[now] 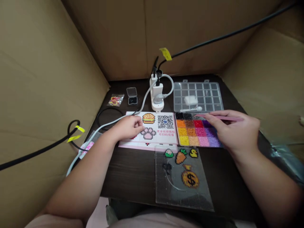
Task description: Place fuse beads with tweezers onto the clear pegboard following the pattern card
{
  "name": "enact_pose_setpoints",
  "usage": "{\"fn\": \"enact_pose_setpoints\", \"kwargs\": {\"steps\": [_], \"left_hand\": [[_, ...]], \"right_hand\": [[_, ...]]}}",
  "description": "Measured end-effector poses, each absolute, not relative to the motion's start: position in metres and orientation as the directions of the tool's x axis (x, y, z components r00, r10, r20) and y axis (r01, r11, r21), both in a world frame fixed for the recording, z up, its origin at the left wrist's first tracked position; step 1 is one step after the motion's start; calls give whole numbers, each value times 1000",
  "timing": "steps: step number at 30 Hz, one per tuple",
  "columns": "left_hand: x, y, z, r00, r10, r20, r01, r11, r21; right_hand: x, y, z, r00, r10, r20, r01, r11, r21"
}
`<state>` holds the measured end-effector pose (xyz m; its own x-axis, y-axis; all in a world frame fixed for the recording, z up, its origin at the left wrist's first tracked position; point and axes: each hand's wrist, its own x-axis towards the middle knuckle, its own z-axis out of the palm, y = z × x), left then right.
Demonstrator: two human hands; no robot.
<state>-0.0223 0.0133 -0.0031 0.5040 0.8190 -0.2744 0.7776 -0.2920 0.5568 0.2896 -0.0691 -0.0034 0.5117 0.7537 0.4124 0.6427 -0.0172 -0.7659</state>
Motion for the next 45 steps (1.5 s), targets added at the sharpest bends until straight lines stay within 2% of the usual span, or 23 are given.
{"fn": "enact_pose_setpoints", "kwargs": {"steps": [5,9,15,20,28,39,45], "left_hand": [[-24,14,-4,539,807,-243,753,-332,568],[-23,13,-2,523,806,-276,756,-290,587],[-22,12,-1,512,803,-304,775,-279,567],[-24,14,-5,514,798,-316,774,-272,571],[-23,15,-4,500,790,-355,782,-235,578],[-22,15,-2,474,801,-366,834,-274,480],[-21,15,-3,473,806,-355,833,-277,479]], "right_hand": [[293,-69,-6,510,772,380,615,-18,-788],[293,-69,-5,501,775,385,616,-7,-788],[292,-65,-11,508,810,294,536,-29,-844],[288,-59,-13,482,831,278,489,8,-872],[272,-52,-6,410,871,272,533,13,-846],[266,-50,-8,388,876,287,538,38,-842],[260,-49,-8,387,879,278,541,28,-841]]}}
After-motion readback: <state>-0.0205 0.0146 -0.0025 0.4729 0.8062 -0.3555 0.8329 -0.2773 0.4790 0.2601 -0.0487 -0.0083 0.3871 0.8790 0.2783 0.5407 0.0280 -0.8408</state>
